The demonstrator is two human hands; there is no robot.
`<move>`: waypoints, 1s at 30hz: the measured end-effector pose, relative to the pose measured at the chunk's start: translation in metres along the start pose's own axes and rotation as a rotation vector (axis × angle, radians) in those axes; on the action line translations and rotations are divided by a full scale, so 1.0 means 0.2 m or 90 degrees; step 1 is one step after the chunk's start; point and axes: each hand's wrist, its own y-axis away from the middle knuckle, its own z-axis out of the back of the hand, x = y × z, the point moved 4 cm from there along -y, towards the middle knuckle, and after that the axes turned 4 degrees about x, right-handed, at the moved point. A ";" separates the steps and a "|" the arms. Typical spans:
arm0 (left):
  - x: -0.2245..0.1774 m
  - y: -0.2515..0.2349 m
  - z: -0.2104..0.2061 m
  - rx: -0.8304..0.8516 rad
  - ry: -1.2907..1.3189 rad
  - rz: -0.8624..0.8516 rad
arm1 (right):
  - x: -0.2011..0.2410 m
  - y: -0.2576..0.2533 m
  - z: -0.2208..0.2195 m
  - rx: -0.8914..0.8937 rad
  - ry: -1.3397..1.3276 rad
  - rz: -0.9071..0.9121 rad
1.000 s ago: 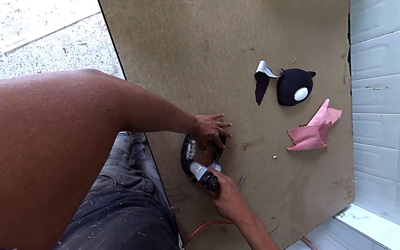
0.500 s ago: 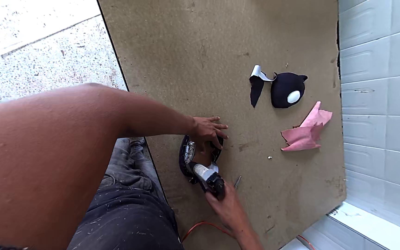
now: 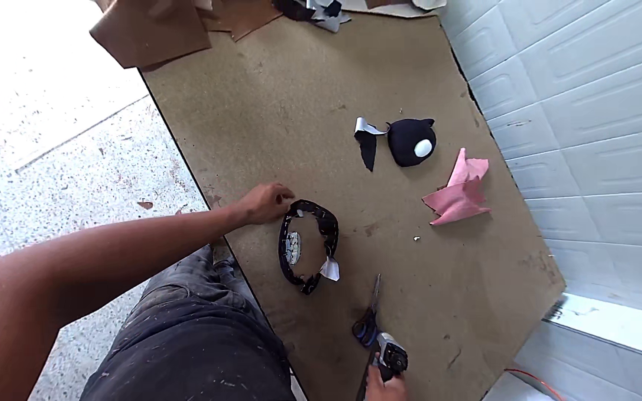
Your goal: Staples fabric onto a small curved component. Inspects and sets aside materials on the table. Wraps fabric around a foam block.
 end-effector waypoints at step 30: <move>-0.53 0.55 0.28 -0.099 -0.202 -0.450 | 0.89 0.06 -0.35 0.064 -0.367 0.324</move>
